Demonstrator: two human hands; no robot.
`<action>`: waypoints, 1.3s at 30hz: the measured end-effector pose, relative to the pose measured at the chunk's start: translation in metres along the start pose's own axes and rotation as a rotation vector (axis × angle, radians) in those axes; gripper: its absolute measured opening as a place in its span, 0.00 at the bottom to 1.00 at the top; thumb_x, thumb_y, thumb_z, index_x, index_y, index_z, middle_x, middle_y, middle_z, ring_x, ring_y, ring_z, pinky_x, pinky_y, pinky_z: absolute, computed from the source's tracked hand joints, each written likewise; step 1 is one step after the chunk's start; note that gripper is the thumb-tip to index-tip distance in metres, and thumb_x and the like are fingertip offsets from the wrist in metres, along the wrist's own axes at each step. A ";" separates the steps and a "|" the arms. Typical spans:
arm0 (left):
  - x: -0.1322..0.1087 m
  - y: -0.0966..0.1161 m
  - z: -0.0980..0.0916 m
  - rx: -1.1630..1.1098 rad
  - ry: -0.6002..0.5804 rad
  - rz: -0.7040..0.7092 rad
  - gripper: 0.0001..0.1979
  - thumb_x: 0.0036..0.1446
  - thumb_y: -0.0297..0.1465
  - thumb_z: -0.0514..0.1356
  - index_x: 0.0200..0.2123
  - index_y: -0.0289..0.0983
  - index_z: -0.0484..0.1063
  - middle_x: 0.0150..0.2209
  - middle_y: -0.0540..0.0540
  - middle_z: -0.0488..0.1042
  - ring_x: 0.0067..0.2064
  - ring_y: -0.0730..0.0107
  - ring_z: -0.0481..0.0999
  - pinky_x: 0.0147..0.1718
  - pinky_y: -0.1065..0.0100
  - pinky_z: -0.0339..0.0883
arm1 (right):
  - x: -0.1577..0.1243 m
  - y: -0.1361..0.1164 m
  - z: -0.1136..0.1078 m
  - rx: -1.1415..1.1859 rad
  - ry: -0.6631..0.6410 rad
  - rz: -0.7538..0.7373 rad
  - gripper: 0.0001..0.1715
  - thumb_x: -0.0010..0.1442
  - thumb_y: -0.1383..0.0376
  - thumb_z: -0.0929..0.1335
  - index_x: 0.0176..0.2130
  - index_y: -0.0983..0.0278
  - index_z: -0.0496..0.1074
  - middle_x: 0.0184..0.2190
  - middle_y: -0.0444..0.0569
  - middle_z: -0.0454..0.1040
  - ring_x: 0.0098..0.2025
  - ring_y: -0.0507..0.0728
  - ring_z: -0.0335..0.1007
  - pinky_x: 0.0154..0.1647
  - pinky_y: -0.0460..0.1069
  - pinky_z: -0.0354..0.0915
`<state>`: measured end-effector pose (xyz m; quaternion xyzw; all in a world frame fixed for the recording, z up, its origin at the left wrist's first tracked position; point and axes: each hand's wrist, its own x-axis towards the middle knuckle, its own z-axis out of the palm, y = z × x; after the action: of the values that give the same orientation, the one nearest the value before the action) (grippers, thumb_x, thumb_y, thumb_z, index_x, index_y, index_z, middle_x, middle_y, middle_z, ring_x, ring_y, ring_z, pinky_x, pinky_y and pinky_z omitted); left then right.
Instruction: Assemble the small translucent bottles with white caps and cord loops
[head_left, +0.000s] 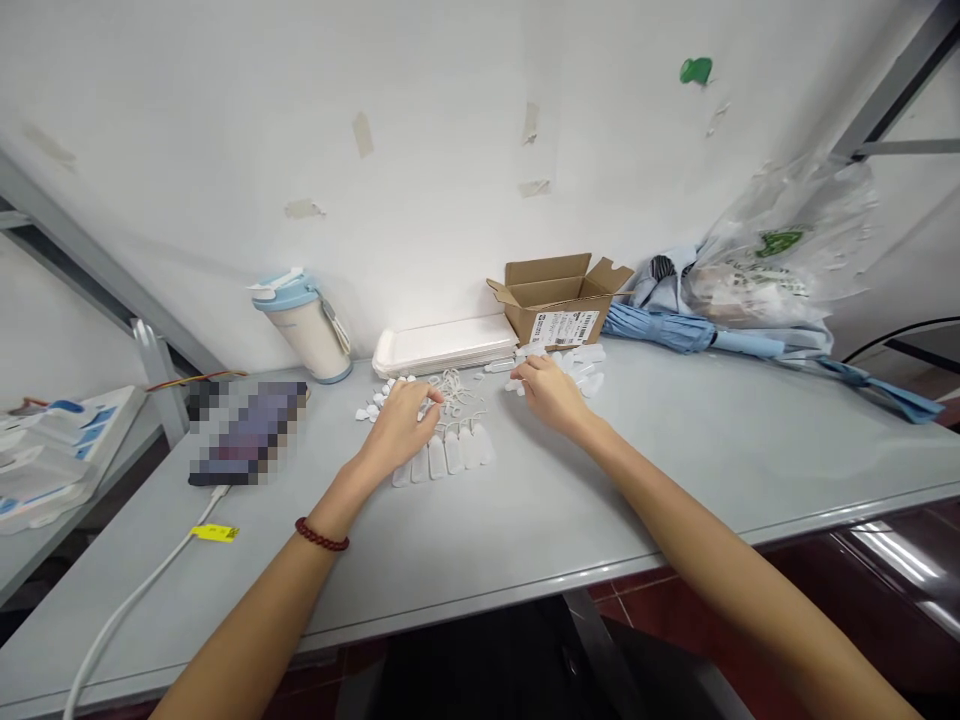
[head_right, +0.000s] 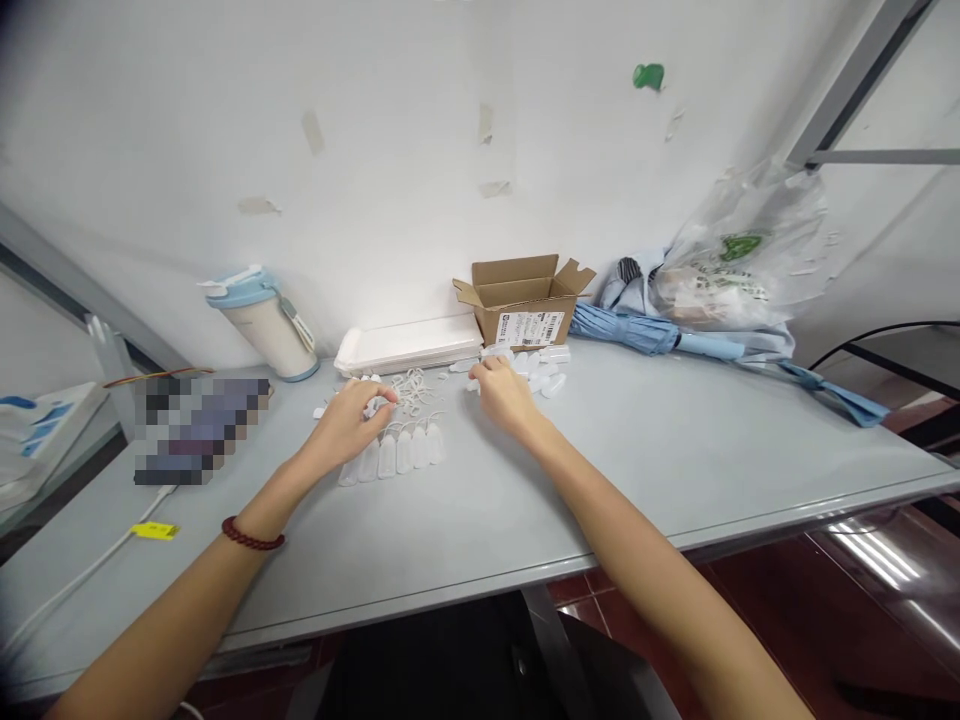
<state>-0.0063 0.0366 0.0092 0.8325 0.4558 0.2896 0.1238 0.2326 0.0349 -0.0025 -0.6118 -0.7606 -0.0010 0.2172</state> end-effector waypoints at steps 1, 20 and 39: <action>0.002 -0.001 0.001 0.019 -0.014 0.018 0.08 0.54 0.29 0.51 0.32 0.40 0.70 0.35 0.46 0.75 0.41 0.58 0.68 0.39 0.60 0.63 | 0.001 0.005 0.000 -0.043 -0.003 -0.023 0.25 0.50 0.83 0.59 0.41 0.68 0.73 0.42 0.57 0.72 0.45 0.61 0.62 0.34 0.49 0.58; 0.044 0.009 -0.008 0.167 -0.154 -0.223 0.10 0.44 0.31 0.52 0.19 0.36 0.71 0.19 0.48 0.71 0.25 0.66 0.69 0.25 0.69 0.56 | 0.004 0.022 -0.001 -0.091 -0.068 -0.124 0.24 0.49 0.81 0.62 0.44 0.68 0.74 0.41 0.56 0.71 0.43 0.61 0.59 0.43 0.51 0.57; 0.037 -0.009 -0.015 -0.226 0.190 -0.338 0.11 0.43 0.36 0.60 0.23 0.33 0.73 0.22 0.48 0.74 0.25 0.70 0.70 0.24 0.71 0.58 | 0.005 0.021 0.001 -0.163 -0.146 -0.125 0.24 0.48 0.82 0.62 0.43 0.70 0.74 0.42 0.56 0.73 0.44 0.62 0.61 0.40 0.51 0.57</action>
<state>-0.0057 0.0717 0.0307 0.6940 0.5633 0.3909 0.2195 0.2508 0.0453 -0.0073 -0.5771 -0.8086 -0.0319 0.1103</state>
